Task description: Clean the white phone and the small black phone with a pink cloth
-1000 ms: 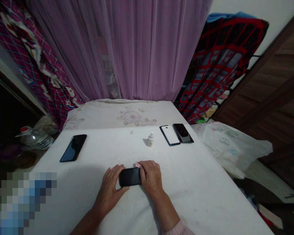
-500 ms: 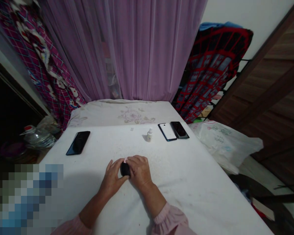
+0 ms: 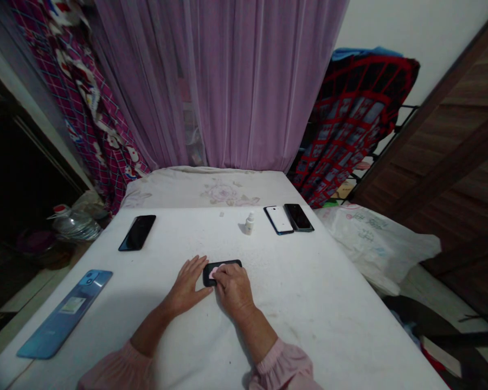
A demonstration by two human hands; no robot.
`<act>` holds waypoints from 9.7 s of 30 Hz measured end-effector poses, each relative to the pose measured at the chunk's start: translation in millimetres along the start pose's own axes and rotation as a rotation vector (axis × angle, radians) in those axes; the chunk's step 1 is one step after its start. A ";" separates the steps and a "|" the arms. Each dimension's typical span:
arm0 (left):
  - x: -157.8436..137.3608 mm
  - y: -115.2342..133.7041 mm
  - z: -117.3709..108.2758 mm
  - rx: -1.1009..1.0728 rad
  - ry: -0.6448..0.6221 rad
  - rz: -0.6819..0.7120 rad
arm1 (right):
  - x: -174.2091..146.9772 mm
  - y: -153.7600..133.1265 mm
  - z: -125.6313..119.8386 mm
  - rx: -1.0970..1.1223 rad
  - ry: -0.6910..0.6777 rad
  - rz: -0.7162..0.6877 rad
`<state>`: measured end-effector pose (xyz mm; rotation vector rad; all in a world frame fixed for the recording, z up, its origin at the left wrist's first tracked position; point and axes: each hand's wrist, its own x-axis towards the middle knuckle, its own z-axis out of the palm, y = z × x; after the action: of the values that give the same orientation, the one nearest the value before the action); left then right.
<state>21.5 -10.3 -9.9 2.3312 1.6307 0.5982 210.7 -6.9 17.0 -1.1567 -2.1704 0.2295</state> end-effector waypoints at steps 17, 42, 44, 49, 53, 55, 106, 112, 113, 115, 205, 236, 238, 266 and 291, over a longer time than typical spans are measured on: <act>6.2 -2.2 -8.8 -0.068 -0.014 -0.040 | 12.4 -4.0 3.4 -0.111 -0.145 -0.197; 2.2 -2.7 -10.6 -0.067 0.005 0.020 | -7.8 7.1 -6.4 -0.005 -0.060 -0.135; 2.2 -2.6 -11.4 -0.065 -0.004 0.030 | -12.9 19.1 -14.3 -0.012 -0.031 -0.110; 2.4 -3.9 -13.4 -0.068 -0.029 0.031 | -29.3 44.9 -31.1 -0.021 0.013 -0.055; 4.1 -1.4 -13.2 -0.059 -0.054 0.024 | -33.2 47.2 -30.8 -0.001 0.025 -0.030; 6.2 4.0 -13.0 -0.056 -0.066 0.009 | -33.2 45.2 -29.6 0.001 0.019 -0.022; 10.6 -3.0 -9.8 0.007 -0.005 0.027 | 12.9 40.6 -8.9 -0.213 0.045 0.146; 11.3 1.5 -13.3 0.005 -0.006 0.014 | 23.5 18.4 8.0 -0.218 0.005 0.075; 11.3 2.5 -13.7 0.004 -0.003 0.015 | 23.6 17.4 9.2 -0.211 0.007 0.069; 11.1 3.5 -14.3 0.005 0.001 0.014 | 21.7 19.7 7.9 -0.193 0.012 0.057; 11.7 -4.5 -8.7 0.008 0.007 0.044 | -1.8 46.8 -16.7 -0.195 0.105 0.098; 11.4 -6.5 -7.2 0.007 0.029 0.069 | -4.6 -0.2 6.6 -0.096 0.072 -0.069; 11.5 -6.0 -7.8 0.013 0.020 0.062 | -11.3 9.2 -3.0 -0.110 0.068 -0.068; 12.4 -3.6 -10.4 0.001 -0.007 0.048 | -30.1 37.7 -28.3 -0.143 0.067 0.000; 13.7 -0.5 -11.2 0.017 0.025 0.029 | -17.4 38.2 -18.2 -0.119 0.097 0.087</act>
<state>20.0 2.2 2.5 2.3726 1.6209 0.6247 254.7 -0.7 6.1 -1.3030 -2.0749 0.0808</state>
